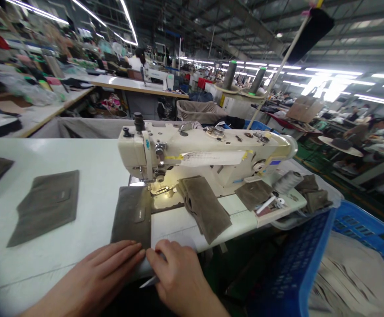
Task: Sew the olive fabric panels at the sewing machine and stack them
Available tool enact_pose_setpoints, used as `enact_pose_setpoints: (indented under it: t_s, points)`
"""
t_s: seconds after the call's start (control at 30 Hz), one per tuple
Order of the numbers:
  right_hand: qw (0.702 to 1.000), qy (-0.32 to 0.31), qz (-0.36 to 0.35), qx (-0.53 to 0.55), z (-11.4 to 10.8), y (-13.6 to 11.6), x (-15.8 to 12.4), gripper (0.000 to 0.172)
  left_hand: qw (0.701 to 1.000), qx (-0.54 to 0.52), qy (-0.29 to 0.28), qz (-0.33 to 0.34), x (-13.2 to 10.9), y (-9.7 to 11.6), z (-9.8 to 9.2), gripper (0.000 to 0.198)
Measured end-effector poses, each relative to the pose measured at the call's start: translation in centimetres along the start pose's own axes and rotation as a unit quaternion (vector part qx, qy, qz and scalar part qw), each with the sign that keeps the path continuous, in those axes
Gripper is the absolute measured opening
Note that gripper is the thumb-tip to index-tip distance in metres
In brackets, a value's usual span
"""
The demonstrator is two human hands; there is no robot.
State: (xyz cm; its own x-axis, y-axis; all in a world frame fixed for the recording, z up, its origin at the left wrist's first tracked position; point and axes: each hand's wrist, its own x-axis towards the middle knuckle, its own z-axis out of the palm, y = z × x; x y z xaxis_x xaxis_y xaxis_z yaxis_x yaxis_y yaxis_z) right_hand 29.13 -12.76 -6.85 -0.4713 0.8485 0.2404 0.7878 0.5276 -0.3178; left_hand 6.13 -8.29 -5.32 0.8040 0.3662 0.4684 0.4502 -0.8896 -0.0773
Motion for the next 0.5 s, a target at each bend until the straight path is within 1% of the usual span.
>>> enact_pose_setpoints:
  t_s: [0.13, 0.27, 0.5]
  points:
    - [1.000, -0.003, 0.006, -0.006, -0.2, 0.0, 0.5, 0.040, 1.000, 0.000, 0.010, 0.020, 0.8, -0.7, -0.2, 0.038]
    - [1.000, -0.012, 0.009, -0.010, -0.4, 0.1, 1.2, 0.036, 1.000, -0.006, 0.019, 0.021, 1.0, -1.0, 0.0, 0.038]
    - [1.000, -0.015, 0.019, -0.014, -0.8, 0.4, 2.7, 0.032, 0.999, -0.025, -0.017, 0.009, 0.5, -2.1, 0.7, 0.034]
